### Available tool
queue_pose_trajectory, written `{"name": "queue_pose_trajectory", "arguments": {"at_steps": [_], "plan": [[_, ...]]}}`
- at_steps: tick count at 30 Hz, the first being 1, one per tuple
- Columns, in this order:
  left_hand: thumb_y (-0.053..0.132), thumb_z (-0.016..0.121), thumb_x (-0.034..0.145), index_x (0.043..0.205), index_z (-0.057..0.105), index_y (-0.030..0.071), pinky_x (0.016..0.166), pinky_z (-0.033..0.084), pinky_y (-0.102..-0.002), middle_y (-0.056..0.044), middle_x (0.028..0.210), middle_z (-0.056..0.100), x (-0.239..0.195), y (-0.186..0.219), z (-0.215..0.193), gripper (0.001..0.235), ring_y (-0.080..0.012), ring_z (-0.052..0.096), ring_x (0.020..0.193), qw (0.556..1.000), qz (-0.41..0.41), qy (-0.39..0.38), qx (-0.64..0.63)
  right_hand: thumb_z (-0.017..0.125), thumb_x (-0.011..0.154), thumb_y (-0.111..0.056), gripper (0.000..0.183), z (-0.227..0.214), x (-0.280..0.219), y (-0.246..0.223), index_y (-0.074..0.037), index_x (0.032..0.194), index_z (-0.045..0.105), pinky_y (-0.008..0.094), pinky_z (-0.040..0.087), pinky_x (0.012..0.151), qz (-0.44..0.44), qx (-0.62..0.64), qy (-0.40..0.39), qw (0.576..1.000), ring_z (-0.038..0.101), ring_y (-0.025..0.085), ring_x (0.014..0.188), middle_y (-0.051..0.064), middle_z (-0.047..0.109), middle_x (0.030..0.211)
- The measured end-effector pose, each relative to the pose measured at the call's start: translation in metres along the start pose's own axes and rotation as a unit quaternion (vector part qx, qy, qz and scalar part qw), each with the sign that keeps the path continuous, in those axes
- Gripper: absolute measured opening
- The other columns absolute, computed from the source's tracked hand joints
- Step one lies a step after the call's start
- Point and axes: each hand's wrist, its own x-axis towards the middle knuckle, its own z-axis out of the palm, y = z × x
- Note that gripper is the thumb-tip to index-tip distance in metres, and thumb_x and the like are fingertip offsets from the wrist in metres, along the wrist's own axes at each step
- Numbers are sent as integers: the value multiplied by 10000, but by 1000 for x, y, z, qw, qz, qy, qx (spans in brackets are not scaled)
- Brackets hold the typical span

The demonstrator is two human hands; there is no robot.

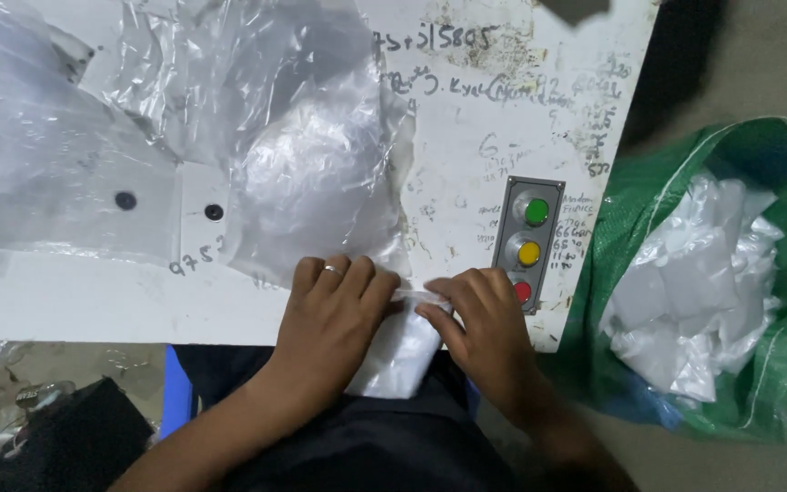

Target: Folding small plastic bags and placing them into a larger collection bag at a factory workstation.

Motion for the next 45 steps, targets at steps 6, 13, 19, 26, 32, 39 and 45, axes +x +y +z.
{"name": "queue_pose_trajectory", "arguments": {"at_steps": [6, 13, 19, 26, 32, 39, 45], "plan": [[66, 623, 902, 835, 590, 135, 710, 377, -429, -98, 851, 513, -1, 5, -9, 101, -298, 488, 732, 999, -29, -1, -27, 735, 933, -220, 169, -17, 8, -5, -119, 1060, 687, 368, 424, 807, 61, 30, -32, 997, 505, 247, 979, 50, 590, 1009], [164, 772, 868, 863, 723, 148, 698, 503, -273, 8, 874, 772, -4, -2, -76, 51, -131, 677, 749, 803, -191, -30, -563, 777, 795, 32, 296, -81, 46, 3, -60, 1037, 633, 314, 579, 754, 292, 477, -41, 828, 726, 214, 864, 126, 756, 940], [87, 722, 905, 868, 683, 106, 790, 513, -329, -59, 982, 737, -36, 11, -93, 57, -200, 723, 874, 911, 37, 223, -344, 722, 1130, 2, 201, -120, 158, 99, -55, 1244, 567, 285, 555, 717, 44, 290, 288, 912, 656, 202, 910, 118, 651, 1105], [66, 681, 973, 928, 661, 87, 749, 494, -356, -64, 1025, 730, -66, 22, -56, 53, -221, 693, 905, 949, 39, 234, -207, 797, 1121, -220, 275, -148, 248, 140, -144, 1238, 560, 324, 450, 687, 67, 134, 193, 970, 531, 165, 876, 39, 570, 1081], [47, 741, 941, 891, 653, 89, 739, 500, -345, -55, 1004, 725, -66, 22, -55, 109, -212, 684, 899, 947, 40, 255, -194, 794, 997, -445, 369, -165, 276, 171, -286, 1244, 571, 160, 438, 741, 252, 182, 95, 946, 495, 12, 914, -91, 574, 1135], [56, 746, 934, 894, 659, 91, 743, 500, -350, -48, 998, 730, -66, 20, -53, 102, -206, 686, 877, 945, 38, 250, -206, 704, 1012, -418, 312, -181, 219, 101, -278, 1233, 533, 232, 485, 923, 222, 283, 116, 926, 531, 66, 1060, -67, 540, 1193], [153, 579, 1018, 881, 653, 87, 732, 483, -357, -60, 988, 720, -65, 18, -52, 169, -231, 684, 875, 935, 27, 260, -239, 544, 1146, -402, 273, -146, 188, 83, -134, 1158, 596, 335, 489, 838, 240, 98, 113, 959, 596, 183, 1007, 43, 618, 1115]]}}
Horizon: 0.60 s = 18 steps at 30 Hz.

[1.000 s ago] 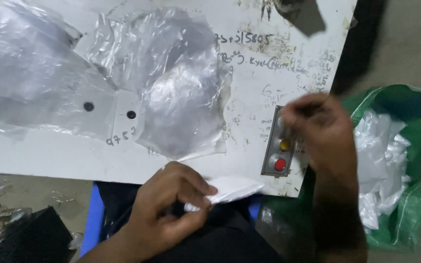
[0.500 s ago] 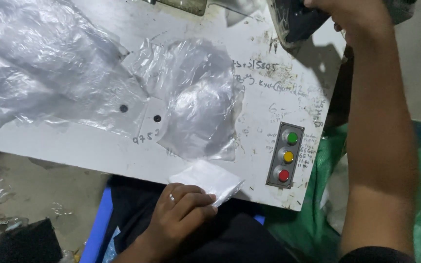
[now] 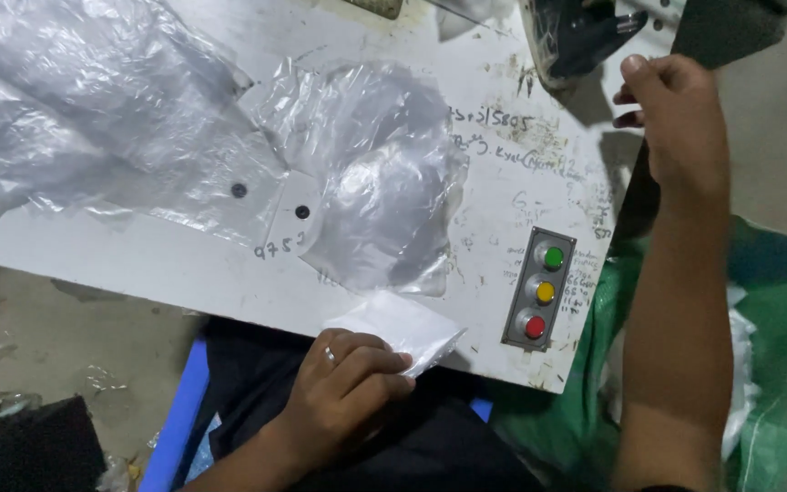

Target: Folding small plastic bags and placing them into a larger collection bag at a factory workstation.

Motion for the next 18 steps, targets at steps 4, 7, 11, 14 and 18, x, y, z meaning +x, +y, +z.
{"name": "queue_pose_trajectory", "arguments": {"at_steps": [4, 7, 11, 14, 18], "plan": [[78, 702, 975, 917, 662, 82, 741, 509, -360, -64, 1008, 724, -2, -2, 8, 71, -225, 686, 889, 999, 33, -16, 16, 640, 1178, -199, 157, 14, 34, 67, -68, 1098, 604, 363, 518, 645, -148, -102, 116, 977, 660, 205, 829, 101, 663, 952], [25, 741, 951, 940, 667, 52, 775, 565, -396, -96, 1017, 715, 0, -3, 13, 80, -278, 710, 956, 998, 57, -19, 22, 719, 1189, -169, 238, 15, 22, 67, -82, 1003, 599, 356, 492, 564, -129, -152, 128, 972, 615, 173, 724, 73, 624, 864], [-23, 709, 965, 946, 670, -7, 828, 607, -464, -162, 1027, 692, 0, -1, 16, 46, -350, 711, 1002, 996, 74, -40, -13, 548, 1177, -275, 152, 14, -102, -36, -151, 1089, 550, 243, 470, 695, 28, 29, 44, 998, 532, 100, 761, -22, 548, 889], [-8, 664, 1009, 973, 673, 21, 830, 587, -415, -152, 1022, 688, 8, -2, 21, 46, -313, 711, 969, 994, 91, -63, 17, 536, 1056, -115, 152, 22, -193, -42, -111, 909, 497, 247, 410, 533, 17, 202, 64, 977, 453, 114, 554, 9, 463, 670], [0, 651, 1017, 952, 667, 18, 802, 577, -395, -157, 1006, 699, 15, -6, 31, 69, -297, 708, 928, 987, 124, -97, 19, 613, 893, -150, 212, 55, -257, -1, -150, 707, 510, 279, 403, 528, 7, 315, -45, 948, 489, 126, 573, 14, 519, 669]]}}
